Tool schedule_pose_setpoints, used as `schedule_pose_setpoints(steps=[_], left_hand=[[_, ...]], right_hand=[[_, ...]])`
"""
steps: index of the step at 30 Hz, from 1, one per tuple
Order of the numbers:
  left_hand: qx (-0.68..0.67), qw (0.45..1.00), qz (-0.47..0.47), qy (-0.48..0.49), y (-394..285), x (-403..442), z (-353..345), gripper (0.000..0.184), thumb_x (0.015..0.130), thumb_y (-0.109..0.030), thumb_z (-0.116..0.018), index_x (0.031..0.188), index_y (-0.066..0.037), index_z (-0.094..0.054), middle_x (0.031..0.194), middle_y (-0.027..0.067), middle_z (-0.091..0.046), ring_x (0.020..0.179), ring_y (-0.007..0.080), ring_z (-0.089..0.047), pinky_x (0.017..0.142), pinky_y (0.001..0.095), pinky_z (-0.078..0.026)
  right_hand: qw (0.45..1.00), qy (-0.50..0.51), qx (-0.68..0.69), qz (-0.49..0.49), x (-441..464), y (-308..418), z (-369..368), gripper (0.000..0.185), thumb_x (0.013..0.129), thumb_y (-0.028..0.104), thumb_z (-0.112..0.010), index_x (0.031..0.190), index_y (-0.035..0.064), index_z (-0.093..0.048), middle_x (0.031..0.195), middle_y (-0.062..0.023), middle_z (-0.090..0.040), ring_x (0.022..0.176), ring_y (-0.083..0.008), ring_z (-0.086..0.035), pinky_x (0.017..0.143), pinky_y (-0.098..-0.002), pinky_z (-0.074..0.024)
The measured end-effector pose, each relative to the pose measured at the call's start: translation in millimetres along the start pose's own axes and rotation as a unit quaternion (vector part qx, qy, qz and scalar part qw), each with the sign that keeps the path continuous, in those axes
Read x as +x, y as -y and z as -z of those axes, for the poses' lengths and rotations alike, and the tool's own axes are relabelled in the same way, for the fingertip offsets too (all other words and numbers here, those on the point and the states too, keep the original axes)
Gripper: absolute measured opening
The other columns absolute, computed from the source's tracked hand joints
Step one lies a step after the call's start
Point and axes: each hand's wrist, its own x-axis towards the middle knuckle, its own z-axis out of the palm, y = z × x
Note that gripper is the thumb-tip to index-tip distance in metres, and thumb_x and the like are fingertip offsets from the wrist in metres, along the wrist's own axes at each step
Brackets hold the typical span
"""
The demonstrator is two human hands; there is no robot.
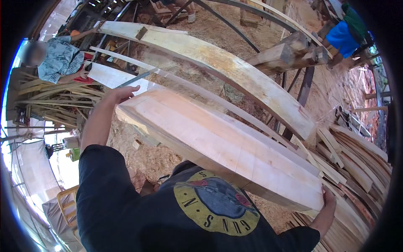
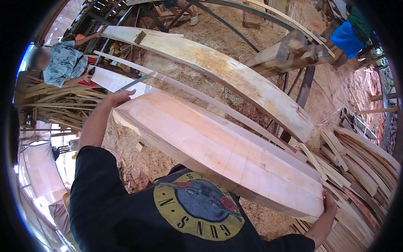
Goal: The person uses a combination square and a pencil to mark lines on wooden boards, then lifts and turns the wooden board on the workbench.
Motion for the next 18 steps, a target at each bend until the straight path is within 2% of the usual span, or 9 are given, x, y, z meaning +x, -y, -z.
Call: schedule_pose_setpoints(steps=[2, 5, 8, 11, 18], left_hand=[[-0.006, 0.999, 0.046, 0.028, -7.4, 3.0, -11.9, 0.078, 0.094, -0.075, -0.054, 0.109, -0.001, -0.071, 0.098, 0.0203, -0.074, 0.078, 0.0249, -0.072, 0.069, 0.0384, -0.058], [-0.074, 0.993, 0.056, 0.076, -19.3, -27.3, -46.2, 0.076, 0.095, -0.074, -0.053, 0.116, -0.003, -0.073, 0.112, 0.0197, -0.075, 0.089, 0.0264, -0.073, 0.080, 0.0422, -0.058], [-0.037, 0.996, 0.059, 0.055, -26.2, -23.1, -52.4, 0.073, 0.094, -0.074, -0.053, 0.120, -0.008, -0.073, 0.120, 0.0165, -0.074, 0.097, 0.0260, -0.073, 0.092, 0.0436, -0.056], [-0.050, 0.994, 0.058, 0.080, -30.7, -29.2, -57.6, 0.075, 0.101, -0.071, -0.042, 0.131, -0.009, -0.068, 0.129, 0.0143, -0.071, 0.106, 0.0257, -0.072, 0.096, 0.0441, -0.056], [-0.037, 0.995, 0.008, 0.097, -28.0, -24.9, -62.1, 0.071, 0.104, -0.066, -0.037, 0.136, -0.009, -0.065, 0.133, 0.0137, -0.069, 0.109, 0.0252, -0.071, 0.099, 0.0432, -0.055]], right_hand=[[1.000, -0.001, 0.011, 0.002, 1.5, -0.3, 0.8, 0.048, 0.093, 0.046, -0.064, 0.119, 0.0057, -0.065, 0.112, -0.0146, -0.070, 0.098, -0.0285, -0.065, 0.086, -0.0409, -0.0500], [1.000, -0.005, 0.023, 0.010, 0.3, 2.6, -6.5, 0.049, 0.093, 0.047, -0.063, 0.121, 0.0058, -0.064, 0.114, -0.0145, -0.069, 0.100, -0.0285, -0.065, 0.087, -0.0410, -0.0499], [0.999, -0.009, 0.043, 0.013, 2.0, -3.3, -8.6, 0.051, 0.094, 0.048, -0.063, 0.123, 0.0058, -0.063, 0.116, -0.0145, -0.068, 0.102, -0.0285, -0.064, 0.089, -0.0410, -0.0497], [0.998, -0.015, 0.055, 0.018, 0.4, -10.0, -7.7, 0.053, 0.094, 0.049, -0.062, 0.125, 0.0059, -0.062, 0.118, -0.0145, -0.068, 0.104, -0.0285, -0.064, 0.090, -0.0411, -0.0496], [0.995, -0.025, 0.094, 0.029, -6.9, -16.6, -11.3, 0.057, 0.096, 0.051, -0.060, 0.130, 0.0061, -0.060, 0.122, -0.0144, -0.067, 0.108, -0.0286, -0.063, 0.094, -0.0413, -0.0493]])
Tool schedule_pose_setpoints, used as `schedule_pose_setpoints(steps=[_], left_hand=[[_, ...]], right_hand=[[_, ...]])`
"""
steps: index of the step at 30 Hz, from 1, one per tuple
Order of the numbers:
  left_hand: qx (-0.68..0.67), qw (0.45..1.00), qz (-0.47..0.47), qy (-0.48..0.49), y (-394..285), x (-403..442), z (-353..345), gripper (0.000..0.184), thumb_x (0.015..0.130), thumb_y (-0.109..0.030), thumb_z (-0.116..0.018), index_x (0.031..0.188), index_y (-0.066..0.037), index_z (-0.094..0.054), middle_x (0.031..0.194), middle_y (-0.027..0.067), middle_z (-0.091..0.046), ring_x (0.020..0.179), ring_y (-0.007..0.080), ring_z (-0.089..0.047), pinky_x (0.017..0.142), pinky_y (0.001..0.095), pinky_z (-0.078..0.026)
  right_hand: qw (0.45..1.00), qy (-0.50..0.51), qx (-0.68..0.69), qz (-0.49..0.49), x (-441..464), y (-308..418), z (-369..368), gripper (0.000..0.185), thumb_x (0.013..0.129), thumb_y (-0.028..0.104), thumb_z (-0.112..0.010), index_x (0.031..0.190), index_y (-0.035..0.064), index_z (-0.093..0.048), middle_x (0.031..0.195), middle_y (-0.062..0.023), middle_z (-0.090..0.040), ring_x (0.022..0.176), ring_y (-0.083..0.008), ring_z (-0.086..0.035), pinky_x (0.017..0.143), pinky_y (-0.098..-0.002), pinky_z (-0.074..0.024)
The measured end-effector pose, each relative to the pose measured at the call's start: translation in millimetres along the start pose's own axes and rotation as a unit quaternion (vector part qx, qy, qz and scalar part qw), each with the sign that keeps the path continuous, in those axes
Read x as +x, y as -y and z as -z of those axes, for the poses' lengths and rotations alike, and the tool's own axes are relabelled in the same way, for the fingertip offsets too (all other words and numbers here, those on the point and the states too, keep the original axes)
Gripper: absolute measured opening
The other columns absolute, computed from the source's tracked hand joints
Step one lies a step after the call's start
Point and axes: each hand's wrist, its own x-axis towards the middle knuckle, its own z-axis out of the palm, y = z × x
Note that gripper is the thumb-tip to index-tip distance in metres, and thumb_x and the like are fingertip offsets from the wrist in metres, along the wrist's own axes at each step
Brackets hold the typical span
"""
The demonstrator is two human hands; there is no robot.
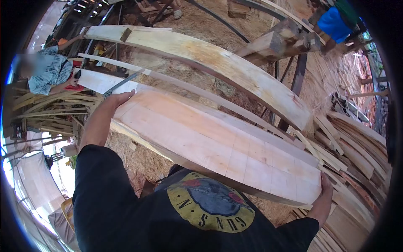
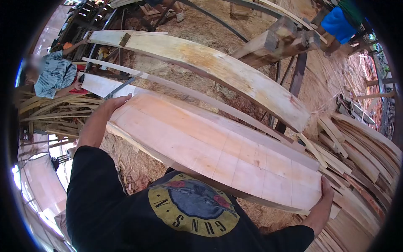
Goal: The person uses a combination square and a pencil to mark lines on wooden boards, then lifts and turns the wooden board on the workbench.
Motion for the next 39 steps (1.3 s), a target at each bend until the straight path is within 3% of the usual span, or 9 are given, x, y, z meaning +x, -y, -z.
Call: schedule_pose_setpoints(steps=[11, 19, 27, 28, 29, 31, 32, 34, 39], left_hand=[[-0.020, 0.997, -0.077, 0.016, 15.7, 8.4, -1.2, 0.066, 0.109, -0.059, -0.030, 0.142, -0.010, -0.060, 0.135, 0.0134, -0.068, 0.112, 0.0247, -0.069, 0.102, 0.0397, -0.053], [-0.177, 0.951, -0.251, 0.030, -9.7, -12.0, -15.9, 0.071, 0.109, -0.061, -0.026, 0.145, -0.008, -0.056, 0.136, 0.0146, -0.066, 0.119, 0.0265, -0.067, 0.106, 0.0396, -0.052], [-0.333, 0.817, -0.466, -0.074, -44.6, 2.0, -17.2, 0.067, 0.108, -0.057, -0.032, 0.142, -0.005, -0.056, 0.133, 0.0139, -0.067, 0.122, 0.0284, -0.064, 0.106, 0.0437, -0.052], [-0.348, 0.796, -0.489, -0.085, -42.8, 17.7, -9.8, 0.063, 0.108, -0.055, -0.035, 0.140, -0.006, -0.057, 0.129, 0.0133, -0.068, 0.120, 0.0283, -0.065, 0.105, 0.0432, -0.053], [-0.363, 0.773, -0.511, -0.097, -38.8, 33.0, 0.5, 0.060, 0.107, -0.054, -0.038, 0.139, -0.007, -0.058, 0.125, 0.0128, -0.069, 0.118, 0.0282, -0.066, 0.103, 0.0427, -0.054], [-0.411, 0.730, -0.537, -0.098, -37.0, 39.9, -6.1, 0.055, 0.105, -0.052, -0.043, 0.134, -0.008, -0.060, 0.121, 0.0128, -0.070, 0.111, 0.0289, -0.068, 0.099, 0.0433, -0.056], [-0.393, 0.713, -0.563, -0.144, -34.2, 43.6, -9.0, 0.058, 0.105, -0.053, -0.046, 0.134, -0.005, -0.059, 0.121, 0.0148, -0.070, 0.104, 0.0300, -0.071, 0.093, 0.0456, -0.059], [-0.412, 0.678, -0.604, -0.075, -35.3, 42.1, -13.0, 0.053, 0.103, -0.051, -0.045, 0.124, -0.006, -0.063, 0.109, 0.0163, -0.072, 0.094, 0.0327, -0.073, 0.085, 0.0472, -0.061], [-0.435, 0.652, -0.620, 0.042, -35.3, 29.8, -28.8, 0.051, 0.101, -0.048, -0.048, 0.113, -0.001, -0.065, 0.093, 0.0211, -0.072, 0.080, 0.0365, -0.072, 0.077, 0.0495, -0.062]], right_hand=[[0.994, -0.012, 0.096, 0.046, -15.3, 8.5, -4.1, 0.063, 0.098, 0.055, -0.058, 0.137, 0.0063, -0.057, 0.128, -0.0142, -0.065, 0.114, -0.0286, -0.062, 0.099, -0.0415, -0.0488], [0.963, -0.045, 0.237, 0.122, -28.6, 22.0, -17.2, 0.067, 0.099, 0.058, -0.056, 0.143, 0.0065, -0.054, 0.133, -0.0141, -0.064, 0.119, -0.0286, -0.061, 0.103, -0.0417, -0.0484], [0.847, -0.201, 0.362, 0.334, 28.4, -20.9, 2.2, 0.076, 0.103, 0.065, -0.045, 0.155, 0.0098, -0.039, 0.153, -0.0126, -0.048, 0.138, -0.0314, -0.049, 0.116, -0.0448, -0.0422], [0.813, -0.178, 0.375, 0.408, 52.7, -37.6, 8.2, 0.076, 0.103, 0.066, -0.044, 0.154, 0.0089, -0.040, 0.153, -0.0125, -0.048, 0.137, -0.0326, -0.050, 0.115, -0.0493, -0.0437], [0.764, 0.002, 0.345, 0.545, 19.9, -25.1, -8.8, 0.075, 0.104, 0.063, -0.045, 0.155, 0.0085, -0.041, 0.154, -0.0135, -0.047, 0.138, -0.0340, -0.049, 0.114, -0.0488, -0.0440], [0.737, 0.031, 0.418, 0.530, 13.5, -18.8, -8.6, 0.073, 0.103, 0.060, -0.046, 0.154, 0.0075, -0.043, 0.154, -0.0143, -0.048, 0.137, -0.0358, -0.050, 0.113, -0.0505, -0.0448], [0.765, -0.116, 0.513, 0.372, 51.9, -25.7, 7.9, 0.071, 0.103, 0.058, -0.045, 0.152, 0.0068, -0.045, 0.151, -0.0140, -0.050, 0.136, -0.0362, -0.051, 0.113, -0.0527, -0.0451], [0.710, -0.016, 0.547, 0.444, 75.8, -45.2, 18.7, 0.063, 0.103, 0.043, -0.055, 0.150, 0.0019, -0.048, 0.145, -0.0170, -0.057, 0.126, -0.0345, -0.061, 0.107, -0.0472, -0.0513], [0.742, -0.158, 0.528, 0.383, 83.5, -45.5, -6.1, 0.060, 0.101, 0.040, -0.056, 0.147, 0.0013, -0.049, 0.140, -0.0166, -0.059, 0.120, -0.0334, -0.062, 0.103, -0.0459, -0.0522]])
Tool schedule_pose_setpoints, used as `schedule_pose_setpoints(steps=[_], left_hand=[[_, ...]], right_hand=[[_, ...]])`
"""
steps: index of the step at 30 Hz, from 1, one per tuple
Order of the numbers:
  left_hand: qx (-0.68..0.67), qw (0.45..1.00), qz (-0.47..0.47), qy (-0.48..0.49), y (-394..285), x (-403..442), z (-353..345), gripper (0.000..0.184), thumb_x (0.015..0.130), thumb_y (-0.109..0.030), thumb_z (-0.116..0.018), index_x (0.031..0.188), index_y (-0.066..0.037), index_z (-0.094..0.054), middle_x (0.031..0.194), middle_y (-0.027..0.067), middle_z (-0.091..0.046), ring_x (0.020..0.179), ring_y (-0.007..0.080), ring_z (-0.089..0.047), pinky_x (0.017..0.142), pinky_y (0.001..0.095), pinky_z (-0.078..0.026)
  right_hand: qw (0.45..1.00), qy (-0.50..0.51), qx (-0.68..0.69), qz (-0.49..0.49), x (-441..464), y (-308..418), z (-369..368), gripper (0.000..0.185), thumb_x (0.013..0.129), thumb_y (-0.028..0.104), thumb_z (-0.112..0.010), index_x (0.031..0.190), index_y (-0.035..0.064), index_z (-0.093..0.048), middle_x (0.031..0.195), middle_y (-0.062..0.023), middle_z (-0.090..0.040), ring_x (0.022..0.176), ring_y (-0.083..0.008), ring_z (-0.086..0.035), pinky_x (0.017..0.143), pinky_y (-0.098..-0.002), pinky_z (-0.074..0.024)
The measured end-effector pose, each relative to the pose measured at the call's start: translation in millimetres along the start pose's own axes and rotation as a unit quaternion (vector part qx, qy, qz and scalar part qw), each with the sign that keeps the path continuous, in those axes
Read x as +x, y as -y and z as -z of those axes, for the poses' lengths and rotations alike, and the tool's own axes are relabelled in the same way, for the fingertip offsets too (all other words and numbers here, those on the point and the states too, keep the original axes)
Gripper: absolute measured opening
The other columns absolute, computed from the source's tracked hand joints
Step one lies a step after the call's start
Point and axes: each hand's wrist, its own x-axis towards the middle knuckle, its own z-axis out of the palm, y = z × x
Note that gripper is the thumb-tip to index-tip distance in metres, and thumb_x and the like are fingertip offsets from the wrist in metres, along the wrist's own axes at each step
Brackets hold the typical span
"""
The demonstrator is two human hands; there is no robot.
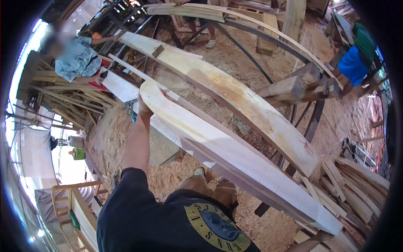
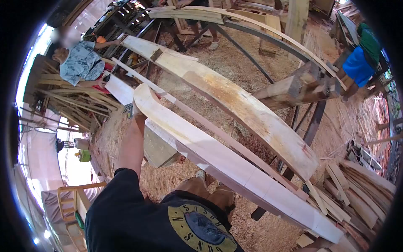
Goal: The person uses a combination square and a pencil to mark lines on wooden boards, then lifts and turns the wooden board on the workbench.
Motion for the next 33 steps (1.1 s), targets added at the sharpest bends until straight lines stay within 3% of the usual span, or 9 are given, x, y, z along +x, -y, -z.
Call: schedule_pose_setpoints(steps=[1, 2, 5, 11, 23, 26, 29, 31, 33], left_hand=[[-0.015, 1.000, 0.004, 0.000, -0.2, -5.2, -2.0, 0.052, 0.100, -0.047, -0.049, 0.111, 0.000, -0.066, 0.090, 0.0218, -0.072, 0.078, 0.0372, -0.072, 0.076, 0.0499, -0.062], [0.032, 0.997, -0.015, 0.065, 4.4, 1.7, 29.2, 0.055, 0.095, -0.051, -0.059, 0.119, -0.003, -0.063, 0.105, 0.0257, -0.071, 0.093, 0.0397, -0.071, 0.080, 0.0510, -0.061], [0.078, 0.996, -0.024, 0.029, 17.3, 2.1, 61.3, 0.051, 0.094, -0.047, -0.064, 0.119, -0.003, -0.064, 0.109, 0.0255, -0.071, 0.097, 0.0380, -0.071, 0.086, 0.0490, -0.060], [0.067, 0.996, -0.026, 0.051, 26.6, -14.3, 82.8, 0.054, 0.096, -0.044, -0.067, 0.129, -0.002, -0.063, 0.117, 0.0210, -0.072, 0.104, 0.0312, -0.071, 0.093, 0.0457, -0.059], [0.048, 0.998, -0.003, 0.040, 21.7, -19.1, 105.1, 0.042, 0.092, -0.030, -0.072, 0.122, -0.001, -0.068, 0.113, 0.0193, -0.074, 0.095, 0.0299, -0.074, 0.081, 0.0381, -0.060], [0.031, 1.000, -0.005, -0.001, 29.0, -20.0, 120.3, 0.039, 0.091, -0.027, -0.073, 0.120, -0.001, -0.070, 0.112, 0.0188, -0.074, 0.093, 0.0296, -0.074, 0.078, 0.0362, -0.060], [0.052, 0.989, -0.012, -0.135, 29.7, -25.1, 139.8, 0.036, 0.090, -0.024, -0.074, 0.118, 0.000, -0.071, 0.111, 0.0184, -0.075, 0.091, 0.0293, -0.075, 0.075, 0.0343, -0.061], [0.260, 0.926, 0.021, -0.272, -2.3, -21.6, 137.0, 0.032, 0.090, -0.021, -0.069, 0.116, -0.004, -0.074, 0.109, 0.0166, -0.076, 0.091, 0.0266, -0.075, 0.075, 0.0350, -0.060], [0.449, 0.815, 0.063, -0.361, -35.2, -25.9, 166.1, 0.035, 0.088, -0.025, -0.069, 0.115, -0.005, -0.074, 0.108, 0.0166, -0.076, 0.092, 0.0267, -0.075, 0.079, 0.0383, -0.060]], right_hand=[[1.000, -0.010, -0.013, 0.002, -0.8, -3.1, -4.5, 0.059, 0.101, 0.040, -0.056, 0.146, 0.0012, -0.050, 0.138, -0.0166, -0.059, 0.119, -0.0331, -0.062, 0.102, -0.0456, -0.0524], [0.999, -0.017, -0.031, 0.003, -3.8, -5.2, -7.6, 0.059, 0.101, 0.039, -0.056, 0.146, 0.0011, -0.050, 0.137, -0.0165, -0.060, 0.118, -0.0329, -0.063, 0.101, -0.0454, -0.0525], [0.998, -0.039, -0.048, 0.014, -13.9, -14.7, -25.2, 0.057, 0.100, 0.038, -0.057, 0.144, 0.0007, -0.051, 0.134, -0.0163, -0.061, 0.115, -0.0322, -0.063, 0.098, -0.0446, -0.0530], [0.993, -0.066, -0.096, 0.032, -27.6, -11.9, -42.6, 0.054, 0.099, 0.034, -0.058, 0.141, 0.0000, -0.053, 0.127, -0.0158, -0.063, 0.109, -0.0309, -0.065, 0.092, -0.0431, -0.0541], [0.977, -0.113, -0.147, 0.101, -54.7, 8.6, -70.0, 0.048, 0.096, 0.028, -0.061, 0.134, -0.0014, -0.057, 0.114, -0.0149, -0.067, 0.096, -0.0282, -0.068, 0.081, -0.0400, -0.0561], [0.967, -0.136, -0.167, 0.140, -66.2, 19.8, -73.8, 0.047, 0.095, 0.027, -0.062, 0.132, -0.0017, -0.058, 0.111, -0.0147, -0.068, 0.093, -0.0275, -0.069, 0.078, -0.0392, -0.0566], [0.947, -0.161, -0.192, 0.200, -82.4, 38.9, -81.4, 0.045, 0.095, 0.025, -0.062, 0.130, -0.0021, -0.059, 0.107, -0.0144, -0.069, 0.090, -0.0268, -0.070, 0.075, -0.0384, -0.0571], [0.927, -0.188, -0.209, 0.249, -97.7, 57.8, -82.1, 0.044, 0.094, 0.024, -0.063, 0.129, -0.0023, -0.060, 0.105, -0.0143, -0.069, 0.088, -0.0264, -0.070, 0.073, -0.0379, -0.0575], [0.903, -0.211, -0.222, 0.302, -115.3, 80.6, -82.7, 0.043, 0.094, 0.023, -0.063, 0.128, -0.0026, -0.061, 0.103, -0.0141, -0.070, 0.086, -0.0259, -0.071, 0.071, -0.0374, -0.0578]])
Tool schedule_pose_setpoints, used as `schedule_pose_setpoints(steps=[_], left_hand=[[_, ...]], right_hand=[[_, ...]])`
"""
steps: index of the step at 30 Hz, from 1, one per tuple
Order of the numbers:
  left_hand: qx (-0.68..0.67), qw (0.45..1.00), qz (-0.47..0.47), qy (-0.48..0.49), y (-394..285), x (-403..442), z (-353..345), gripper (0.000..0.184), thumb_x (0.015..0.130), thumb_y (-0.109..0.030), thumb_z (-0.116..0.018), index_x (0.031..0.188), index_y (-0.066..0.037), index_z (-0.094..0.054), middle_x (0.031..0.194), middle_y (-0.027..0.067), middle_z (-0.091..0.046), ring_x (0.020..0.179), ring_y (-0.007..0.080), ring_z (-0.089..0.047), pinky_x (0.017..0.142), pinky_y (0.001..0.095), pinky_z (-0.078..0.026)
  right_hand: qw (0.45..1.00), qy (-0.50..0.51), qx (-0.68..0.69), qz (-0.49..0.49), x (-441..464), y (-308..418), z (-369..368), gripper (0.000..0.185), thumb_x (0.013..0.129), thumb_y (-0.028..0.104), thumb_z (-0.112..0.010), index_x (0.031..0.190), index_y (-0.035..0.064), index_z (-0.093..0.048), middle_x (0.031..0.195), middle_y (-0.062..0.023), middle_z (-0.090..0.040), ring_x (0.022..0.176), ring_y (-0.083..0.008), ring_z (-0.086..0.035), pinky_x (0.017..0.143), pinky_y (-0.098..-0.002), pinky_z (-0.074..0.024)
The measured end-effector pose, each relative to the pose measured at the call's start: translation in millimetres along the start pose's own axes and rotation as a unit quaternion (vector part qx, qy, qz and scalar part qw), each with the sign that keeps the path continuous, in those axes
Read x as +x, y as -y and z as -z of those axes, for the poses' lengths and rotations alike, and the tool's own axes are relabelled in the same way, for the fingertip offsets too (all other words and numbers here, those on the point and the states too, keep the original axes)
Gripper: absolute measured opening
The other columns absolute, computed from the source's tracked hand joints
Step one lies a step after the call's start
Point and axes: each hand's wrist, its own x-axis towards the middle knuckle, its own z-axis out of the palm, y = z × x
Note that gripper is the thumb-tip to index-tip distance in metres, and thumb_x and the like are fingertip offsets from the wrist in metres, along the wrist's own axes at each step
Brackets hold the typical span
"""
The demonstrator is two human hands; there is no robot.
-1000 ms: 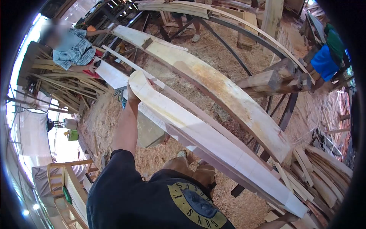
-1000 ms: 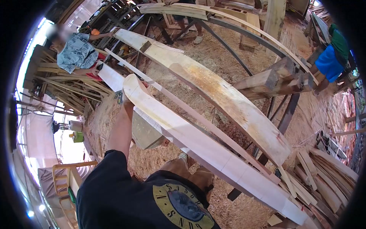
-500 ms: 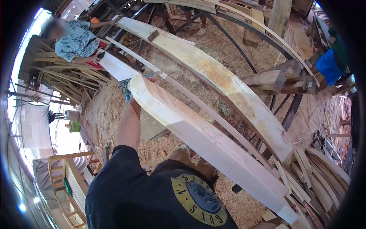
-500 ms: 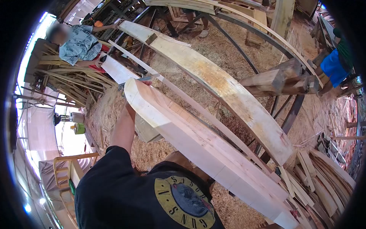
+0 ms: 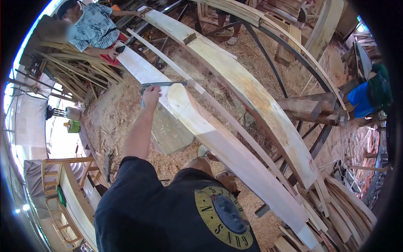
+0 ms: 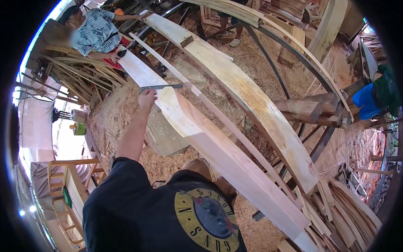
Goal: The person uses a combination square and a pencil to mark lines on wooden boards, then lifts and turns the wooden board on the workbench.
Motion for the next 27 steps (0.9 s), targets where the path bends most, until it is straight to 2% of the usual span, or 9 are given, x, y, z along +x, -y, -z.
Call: schedule_pose_setpoints(steps=[2, 8, 10, 11, 13, 15, 17, 23, 27], left_hand=[[0.247, 0.957, 0.024, -0.152, 22.6, 33.7, 28.6, 0.046, 0.083, -0.035, -0.072, 0.117, -0.005, -0.074, 0.107, 0.0167, -0.076, 0.097, 0.0271, -0.075, 0.085, 0.0427, -0.058], [0.025, 0.964, 0.264, -0.029, 77.0, 88.4, 59.2, 0.059, 0.082, -0.057, -0.077, 0.116, -0.009, -0.073, 0.119, 0.0172, -0.070, 0.112, 0.0315, -0.066, 0.090, 0.0513, -0.053], [-0.086, 0.951, 0.287, 0.079, 98.9, 113.3, 53.1, 0.063, 0.081, -0.061, -0.079, 0.117, -0.010, -0.072, 0.120, 0.0176, -0.068, 0.112, 0.0309, -0.064, 0.089, 0.0525, -0.053], [-0.098, 0.946, 0.306, 0.054, 101.7, 124.6, 47.4, 0.052, 0.083, -0.056, -0.081, 0.110, -0.013, -0.071, 0.100, 0.0132, -0.071, 0.092, 0.0262, -0.068, 0.077, 0.0484, -0.055], [-0.100, 0.939, 0.299, 0.135, 105.4, 137.9, 44.8, 0.042, 0.086, -0.051, -0.081, 0.104, -0.015, -0.070, 0.089, 0.0089, -0.070, 0.079, 0.0231, -0.067, 0.069, 0.0450, -0.054], [-0.103, 0.935, 0.295, 0.167, 82.4, 125.1, 50.1, 0.031, 0.089, -0.045, -0.080, 0.093, -0.018, -0.066, 0.070, 0.0012, -0.063, 0.057, 0.0168, -0.061, 0.055, 0.0352, -0.050], [-0.142, 0.930, 0.267, 0.208, 86.9, 133.5, 62.1, 0.032, 0.090, -0.046, -0.080, 0.093, -0.017, -0.066, 0.068, 0.0010, -0.061, 0.057, 0.0157, -0.059, 0.055, 0.0325, -0.050], [-0.225, 0.921, 0.240, 0.209, 59.2, 128.7, 78.2, 0.023, 0.099, -0.030, -0.072, 0.105, -0.010, -0.063, 0.074, 0.0045, -0.060, 0.058, 0.0160, -0.057, 0.052, 0.0320, -0.052], [-0.231, 0.952, 0.060, 0.193, 22.6, 137.0, 92.4, 0.022, 0.100, -0.024, -0.070, 0.109, -0.006, -0.063, 0.084, 0.0068, -0.066, 0.066, 0.0153, -0.062, 0.058, 0.0323, -0.055]], right_hand=[[0.998, -0.036, -0.004, 0.053, 1.4, 28.1, 16.3, 0.042, 0.093, 0.022, -0.064, 0.127, -0.0028, -0.061, 0.101, -0.0140, -0.071, 0.083, -0.0255, -0.071, 0.069, -0.0369, -0.0582], [0.983, -0.072, 0.038, 0.164, -13.2, 153.8, 45.9, 0.042, 0.094, 0.021, -0.065, 0.127, -0.0035, -0.061, 0.103, -0.0151, -0.071, 0.086, -0.0262, -0.072, 0.073, -0.0371, -0.0588], [0.996, -0.043, 0.060, 0.044, -48.2, 220.5, 5.9, 0.047, 0.096, 0.024, -0.065, 0.134, -0.0037, -0.058, 0.120, -0.0182, -0.069, 0.102, -0.0298, -0.070, 0.089, -0.0402, -0.0584], [0.997, -0.021, 0.068, -0.013, -70.0, 247.2, -10.3, 0.049, 0.098, 0.025, -0.065, 0.137, -0.0038, -0.057, 0.128, -0.0197, -0.068, 0.110, -0.0317, -0.069, 0.097, -0.0417, -0.0581], [0.983, 0.059, 0.127, 0.121, -107.7, 266.7, -33.3, 0.029, 0.093, 0.005, -0.063, 0.118, -0.0095, -0.063, 0.118, -0.0238, -0.069, 0.094, -0.0315, -0.072, 0.087, -0.0381, -0.0611], [0.962, 0.144, 0.194, 0.129, -144.7, 284.9, -51.9, 0.026, 0.095, 0.007, -0.060, 0.115, -0.0087, -0.063, 0.110, -0.0218, -0.071, 0.093, -0.0285, -0.071, 0.086, -0.0379, -0.0603], [0.956, 0.204, 0.153, 0.145, -190.6, 299.1, -68.2, 0.032, 0.097, 0.004, -0.053, 0.127, -0.0071, -0.055, 0.097, -0.0170, -0.073, 0.090, -0.0255, -0.069, 0.090, -0.0371, -0.0572], [0.930, 0.322, 0.136, 0.111, -299.5, 318.2, -105.4, 0.035, 0.096, -0.001, -0.046, 0.129, -0.0037, -0.057, 0.101, -0.0206, -0.070, 0.094, -0.0223, -0.066, 0.093, -0.0373, -0.0528], [0.911, 0.384, 0.126, 0.087, -343.6, 328.8, -120.7, 0.033, 0.096, -0.002, -0.046, 0.127, -0.0033, -0.058, 0.100, -0.0179, -0.068, 0.091, -0.0204, -0.064, 0.087, -0.0340, -0.0513]])
